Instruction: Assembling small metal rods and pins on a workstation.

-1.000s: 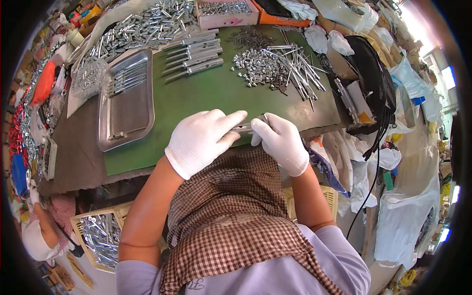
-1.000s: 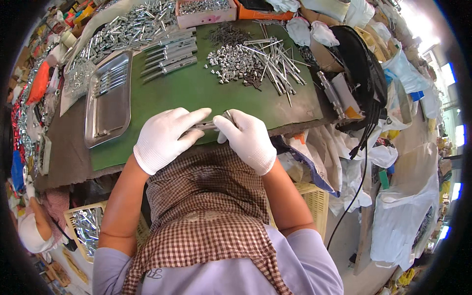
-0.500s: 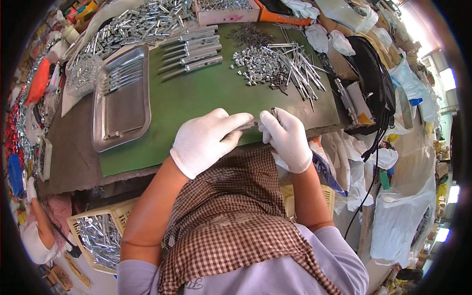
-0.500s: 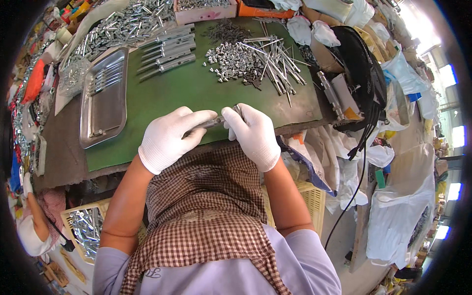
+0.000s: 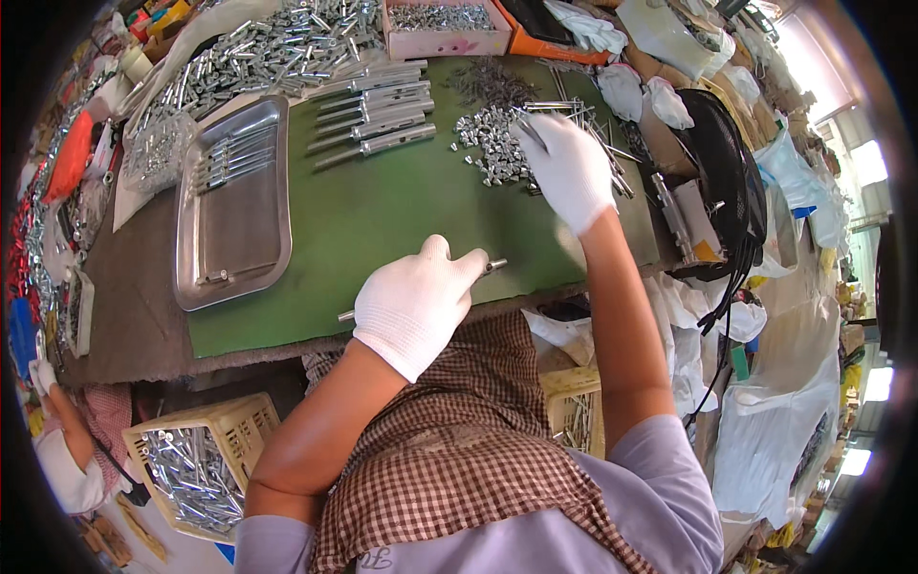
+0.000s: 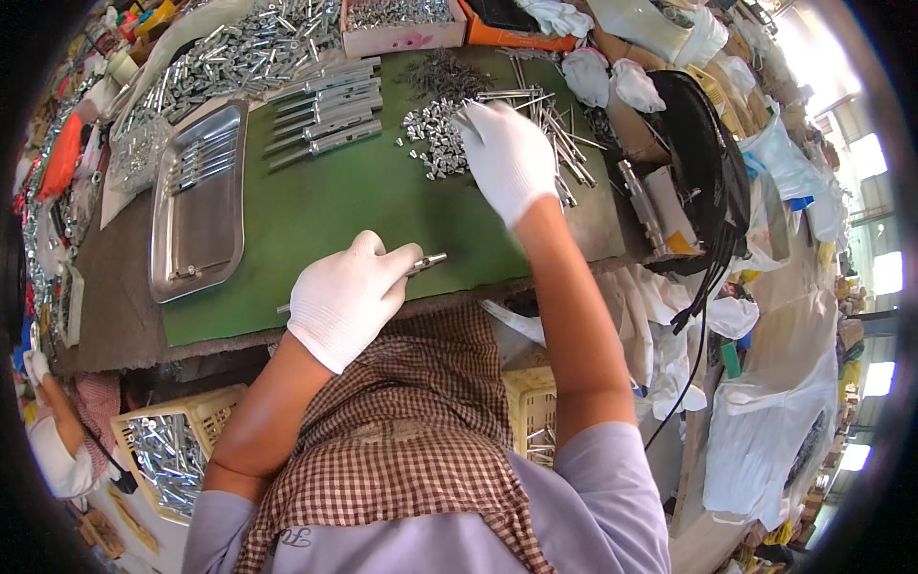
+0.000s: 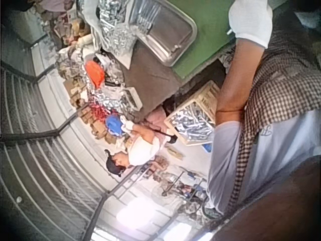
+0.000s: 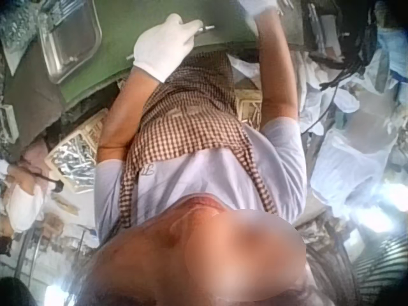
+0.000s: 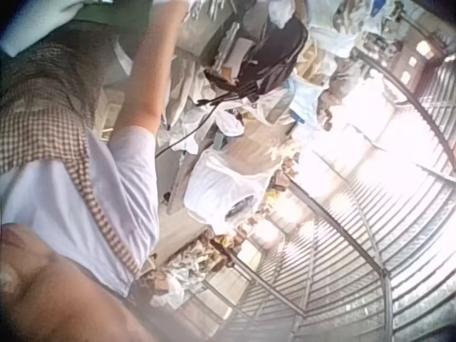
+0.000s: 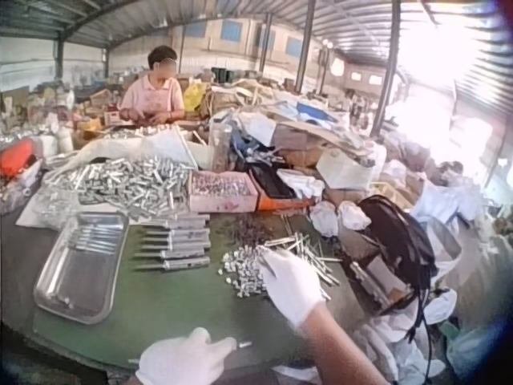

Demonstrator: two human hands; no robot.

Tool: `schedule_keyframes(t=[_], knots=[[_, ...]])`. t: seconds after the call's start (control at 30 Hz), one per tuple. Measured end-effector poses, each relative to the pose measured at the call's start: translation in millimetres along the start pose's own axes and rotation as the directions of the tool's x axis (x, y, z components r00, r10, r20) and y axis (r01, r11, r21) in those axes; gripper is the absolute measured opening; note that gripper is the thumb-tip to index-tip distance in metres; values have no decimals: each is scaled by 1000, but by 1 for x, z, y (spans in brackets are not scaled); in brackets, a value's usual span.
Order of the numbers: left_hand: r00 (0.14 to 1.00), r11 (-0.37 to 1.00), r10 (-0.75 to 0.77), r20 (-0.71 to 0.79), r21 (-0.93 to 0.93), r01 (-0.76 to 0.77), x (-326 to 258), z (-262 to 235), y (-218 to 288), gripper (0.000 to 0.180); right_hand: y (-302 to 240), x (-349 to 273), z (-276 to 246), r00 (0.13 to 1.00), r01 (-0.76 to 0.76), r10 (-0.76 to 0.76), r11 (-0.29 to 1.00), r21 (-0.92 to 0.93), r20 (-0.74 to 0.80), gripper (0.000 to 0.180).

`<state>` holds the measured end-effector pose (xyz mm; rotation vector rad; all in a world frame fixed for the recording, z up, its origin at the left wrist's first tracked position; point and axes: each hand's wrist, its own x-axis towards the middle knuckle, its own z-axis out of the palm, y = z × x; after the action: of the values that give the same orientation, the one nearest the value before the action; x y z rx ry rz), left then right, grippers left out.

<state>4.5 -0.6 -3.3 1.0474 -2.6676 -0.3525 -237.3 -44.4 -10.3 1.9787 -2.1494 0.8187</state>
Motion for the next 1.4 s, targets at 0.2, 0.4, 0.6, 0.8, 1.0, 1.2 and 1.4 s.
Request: schedule_keyframes(t=[0.2, 0.4, 0.6, 0.8, 1.0, 1.2, 1.4], knots=[[1000, 1000, 14, -4, -10, -14, 2, 1, -3, 16, -3, 65, 21, 958, 33, 44, 965, -262, 283, 22], [1000, 1000, 3, 28, 21, -4, 3, -1, -2, 17, -14, 13, -6, 984, 6, -29, 991, 130, 175, 21], [1000, 1000, 18, -1, -10, -18, 1, 3, -4, 18, -45, -89, -30, 975, -67, -46, 873, 483, 218, 15], [1000, 1000, -7, -10, 12, 8, 0, 2, 1, 18, -51, -102, -32, 987, -16, -37, 943, 334, 154, 14], [998, 999, -40, 42, -2, 40, 1, 1, 2, 19, -43, -94, -38, 954, 122, -192, 950, 286, 229, 13], [999, 999, -35, 16, 1, 35, 3, 1, 2, 15, -9, -42, -12, 999, -28, 28, 1000, 6, 36, 15], [999, 999, -42, 28, -23, 43, 3, 2, 1, 14, -8, -45, -5, 989, -77, 76, 997, 5, 126, 20]])
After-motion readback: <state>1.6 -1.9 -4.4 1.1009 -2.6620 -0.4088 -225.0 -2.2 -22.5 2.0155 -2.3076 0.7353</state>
